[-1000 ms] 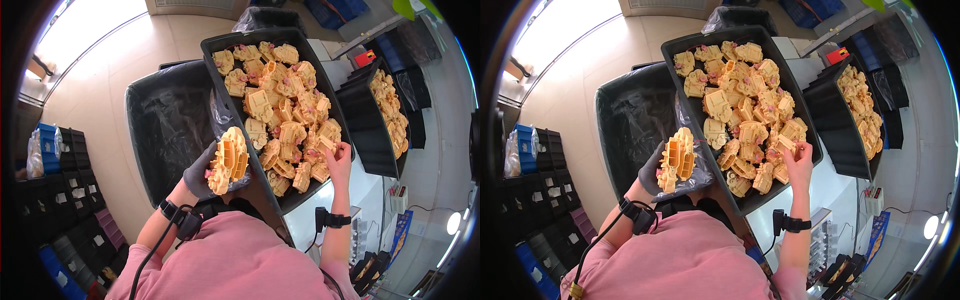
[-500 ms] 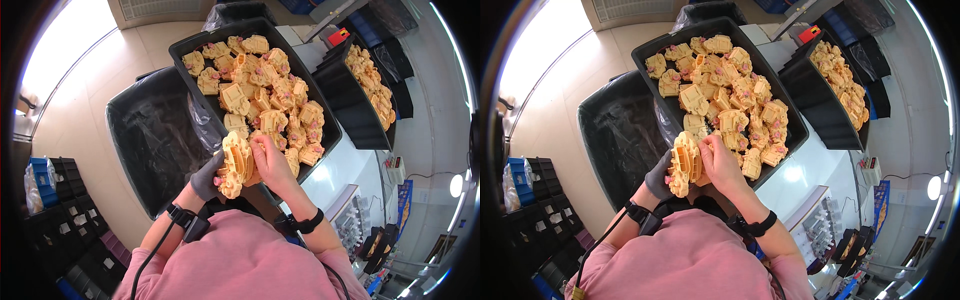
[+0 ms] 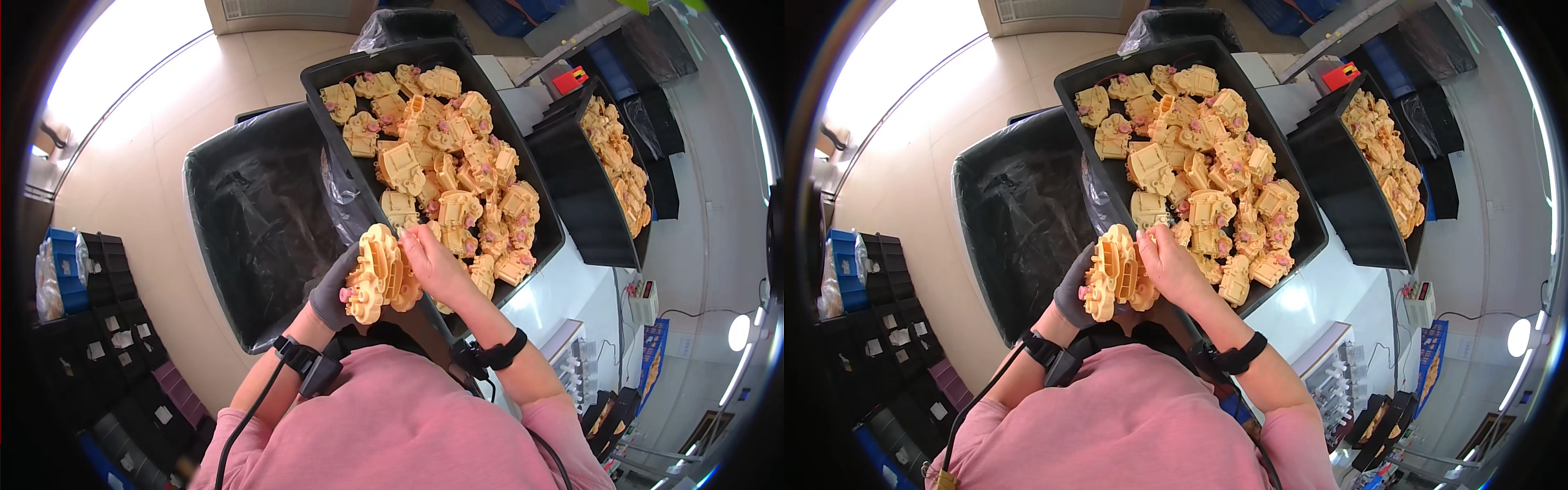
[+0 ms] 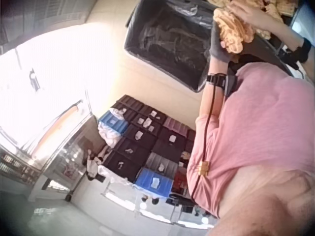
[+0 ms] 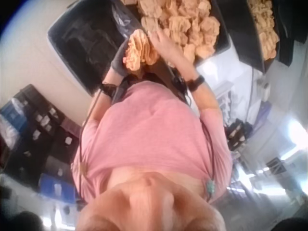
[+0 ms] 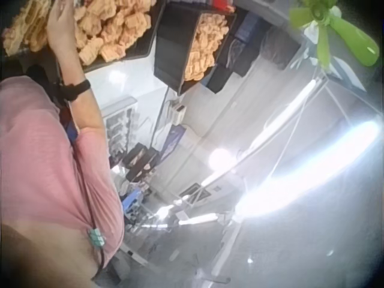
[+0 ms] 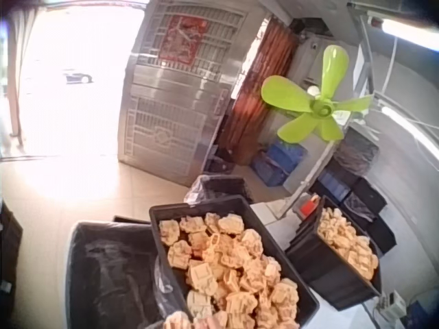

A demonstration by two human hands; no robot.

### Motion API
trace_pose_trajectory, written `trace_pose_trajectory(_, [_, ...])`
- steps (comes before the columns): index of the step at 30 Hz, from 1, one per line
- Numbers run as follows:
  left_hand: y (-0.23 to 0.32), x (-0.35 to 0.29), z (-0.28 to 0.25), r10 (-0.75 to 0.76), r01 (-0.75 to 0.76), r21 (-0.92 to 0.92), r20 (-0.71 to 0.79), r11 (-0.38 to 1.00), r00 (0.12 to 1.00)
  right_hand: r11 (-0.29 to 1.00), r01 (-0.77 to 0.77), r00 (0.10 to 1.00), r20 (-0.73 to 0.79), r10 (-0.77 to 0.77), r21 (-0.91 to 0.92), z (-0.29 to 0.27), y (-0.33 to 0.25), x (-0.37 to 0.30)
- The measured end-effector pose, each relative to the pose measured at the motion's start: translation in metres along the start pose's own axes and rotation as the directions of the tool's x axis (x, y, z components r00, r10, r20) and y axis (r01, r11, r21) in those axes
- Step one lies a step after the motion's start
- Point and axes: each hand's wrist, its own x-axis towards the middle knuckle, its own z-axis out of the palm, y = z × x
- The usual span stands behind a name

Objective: Sorting and stacking yellow plastic toy components from a large tray into a black crate lined with a plastic bag.

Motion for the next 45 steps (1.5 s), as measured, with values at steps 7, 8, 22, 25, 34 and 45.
trace_pose_trajectory(7, [0.006,-0.004,-0.025,-0.069,0.091,-0.134,0.163,0.987,0.984,0.993,-0.042,0.968,0.249,0.012,0.113,-0.040,-0.015,0.015])
trace_pose_trajectory(8, [0.005,-0.006,-0.034,-0.032,0.088,-0.223,0.245,0.971,0.969,0.995,-0.055,0.987,0.155,0.042,0.084,-0.062,-0.012,0.029])
trace_pose_trajectory(22, [0.036,-0.038,-0.094,0.283,-0.159,-0.483,0.195,0.861,0.939,0.657,0.136,0.929,-0.135,-0.345,-0.741,-0.092,0.090,0.046])
trace_pose_trajectory(25, [0.039,-0.037,-0.121,0.249,-0.190,-0.442,0.078,0.877,0.965,0.704,0.055,0.941,-0.200,-0.274,-0.708,-0.092,0.076,0.031])
trace_pose_trajectory(34, [0.035,-0.064,-0.114,0.138,-0.067,-0.247,0.283,0.967,0.949,0.398,0.740,0.595,0.251,-0.764,-0.542,-0.003,-0.060,-0.044])
trace_pose_trajectory(45, [-0.043,-0.099,-0.118,0.313,-0.309,0.064,-0.063,0.949,0.948,0.406,0.848,0.476,0.156,-0.865,-0.339,0.024,-0.020,-0.070])
